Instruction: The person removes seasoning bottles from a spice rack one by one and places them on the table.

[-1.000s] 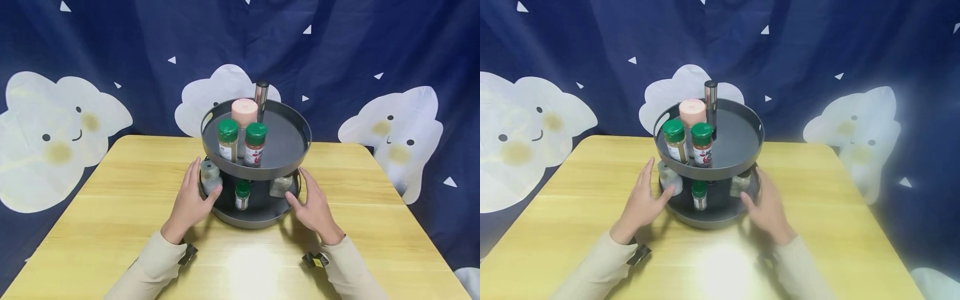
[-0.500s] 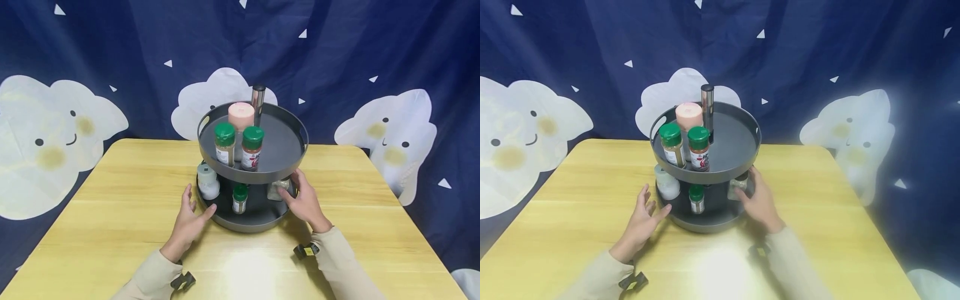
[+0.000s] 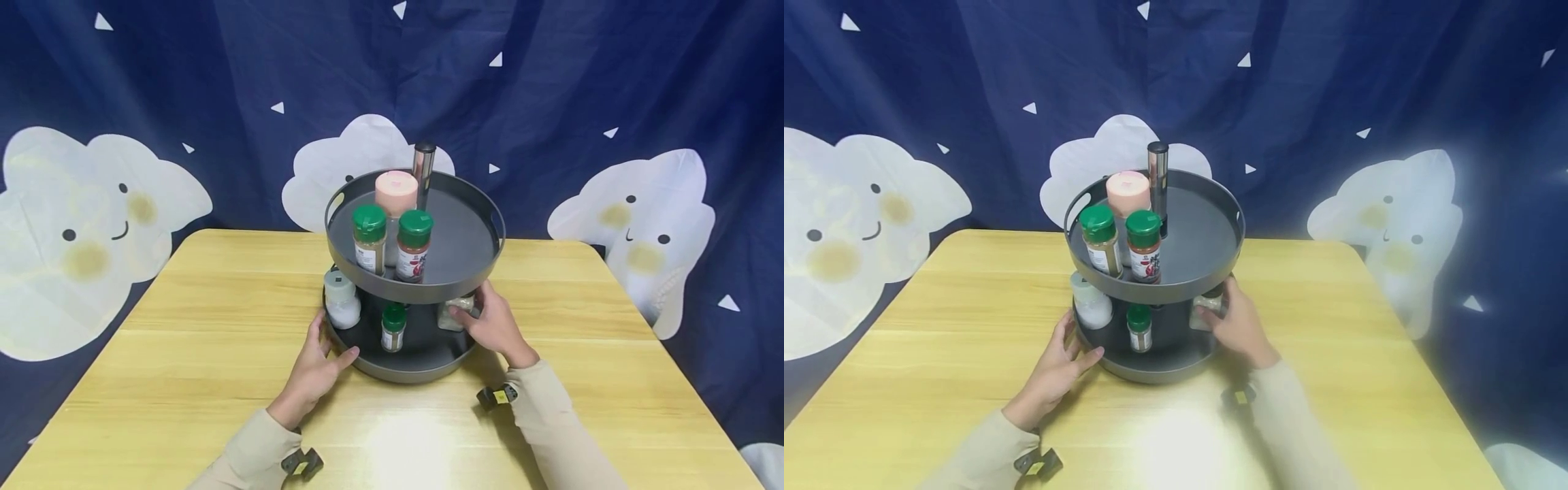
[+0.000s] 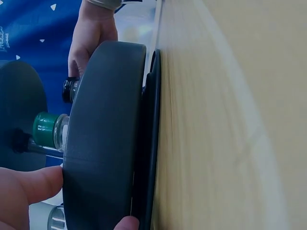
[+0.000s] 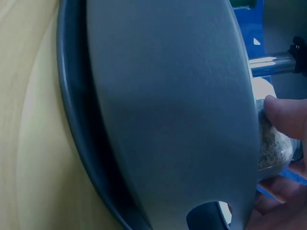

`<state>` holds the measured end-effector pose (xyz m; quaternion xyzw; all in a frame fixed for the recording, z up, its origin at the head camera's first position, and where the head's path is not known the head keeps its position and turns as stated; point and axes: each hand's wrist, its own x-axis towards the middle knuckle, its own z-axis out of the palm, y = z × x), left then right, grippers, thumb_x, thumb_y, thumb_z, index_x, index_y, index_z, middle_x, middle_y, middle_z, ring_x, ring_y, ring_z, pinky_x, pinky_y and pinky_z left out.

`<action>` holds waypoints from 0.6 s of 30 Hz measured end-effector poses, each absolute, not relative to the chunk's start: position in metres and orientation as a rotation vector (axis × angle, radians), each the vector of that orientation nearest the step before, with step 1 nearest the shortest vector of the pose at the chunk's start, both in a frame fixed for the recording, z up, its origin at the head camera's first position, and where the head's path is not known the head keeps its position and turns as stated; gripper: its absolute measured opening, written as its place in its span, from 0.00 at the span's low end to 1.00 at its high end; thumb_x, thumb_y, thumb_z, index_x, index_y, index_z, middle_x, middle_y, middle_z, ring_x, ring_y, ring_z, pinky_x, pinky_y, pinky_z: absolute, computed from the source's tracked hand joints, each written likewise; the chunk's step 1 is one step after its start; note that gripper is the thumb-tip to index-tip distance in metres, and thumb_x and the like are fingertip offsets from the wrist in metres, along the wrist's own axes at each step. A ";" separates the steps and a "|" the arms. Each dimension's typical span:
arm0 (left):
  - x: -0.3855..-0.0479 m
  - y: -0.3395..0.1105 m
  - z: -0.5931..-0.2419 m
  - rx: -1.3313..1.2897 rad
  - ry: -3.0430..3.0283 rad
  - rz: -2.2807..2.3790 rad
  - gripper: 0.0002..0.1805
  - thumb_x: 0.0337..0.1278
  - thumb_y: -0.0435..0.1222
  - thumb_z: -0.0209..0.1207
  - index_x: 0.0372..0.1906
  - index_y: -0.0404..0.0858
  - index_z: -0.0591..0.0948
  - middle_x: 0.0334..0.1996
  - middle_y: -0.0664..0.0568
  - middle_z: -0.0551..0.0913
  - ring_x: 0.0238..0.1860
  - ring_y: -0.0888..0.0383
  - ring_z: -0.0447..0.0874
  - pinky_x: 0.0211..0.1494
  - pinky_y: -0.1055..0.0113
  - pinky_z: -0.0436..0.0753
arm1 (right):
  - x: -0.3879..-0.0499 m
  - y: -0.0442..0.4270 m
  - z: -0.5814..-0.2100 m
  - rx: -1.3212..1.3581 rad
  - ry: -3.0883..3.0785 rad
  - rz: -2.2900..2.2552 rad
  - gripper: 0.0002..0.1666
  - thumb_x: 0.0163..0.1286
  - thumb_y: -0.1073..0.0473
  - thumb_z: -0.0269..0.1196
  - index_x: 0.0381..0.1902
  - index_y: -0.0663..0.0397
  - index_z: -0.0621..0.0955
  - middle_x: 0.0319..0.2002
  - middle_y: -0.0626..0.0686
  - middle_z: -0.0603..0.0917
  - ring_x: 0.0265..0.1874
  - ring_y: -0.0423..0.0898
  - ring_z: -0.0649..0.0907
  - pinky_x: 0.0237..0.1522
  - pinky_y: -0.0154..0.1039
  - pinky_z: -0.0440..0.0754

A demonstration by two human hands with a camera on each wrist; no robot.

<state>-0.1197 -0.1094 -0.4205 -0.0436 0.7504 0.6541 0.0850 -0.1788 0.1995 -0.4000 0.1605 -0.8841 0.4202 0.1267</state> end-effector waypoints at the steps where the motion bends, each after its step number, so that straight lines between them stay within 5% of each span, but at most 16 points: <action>1: -0.120 -0.110 -0.420 -0.120 2.231 1.955 0.53 0.59 0.30 0.63 0.77 0.39 0.38 0.76 0.36 0.38 0.72 0.32 0.46 0.71 0.48 0.58 | -0.180 0.200 -0.400 0.476 -2.578 1.218 0.31 0.57 0.64 0.70 0.57 0.54 0.71 0.35 0.54 0.79 0.31 0.50 0.76 0.32 0.43 0.75; 7: -0.119 -0.112 -0.421 -0.088 2.226 1.968 0.53 0.59 0.30 0.63 0.77 0.38 0.37 0.75 0.34 0.38 0.72 0.33 0.46 0.72 0.49 0.58 | -0.183 0.204 -0.398 0.527 -2.577 1.222 0.33 0.56 0.65 0.71 0.59 0.55 0.72 0.43 0.56 0.83 0.39 0.50 0.81 0.39 0.45 0.80; 18: -0.120 -0.112 -0.424 -0.067 2.235 1.976 0.53 0.59 0.30 0.63 0.77 0.37 0.38 0.75 0.33 0.39 0.72 0.33 0.46 0.72 0.49 0.57 | -0.183 0.204 -0.399 0.511 -2.509 1.131 0.29 0.49 0.61 0.77 0.48 0.56 0.76 0.31 0.53 0.84 0.29 0.46 0.81 0.32 0.42 0.81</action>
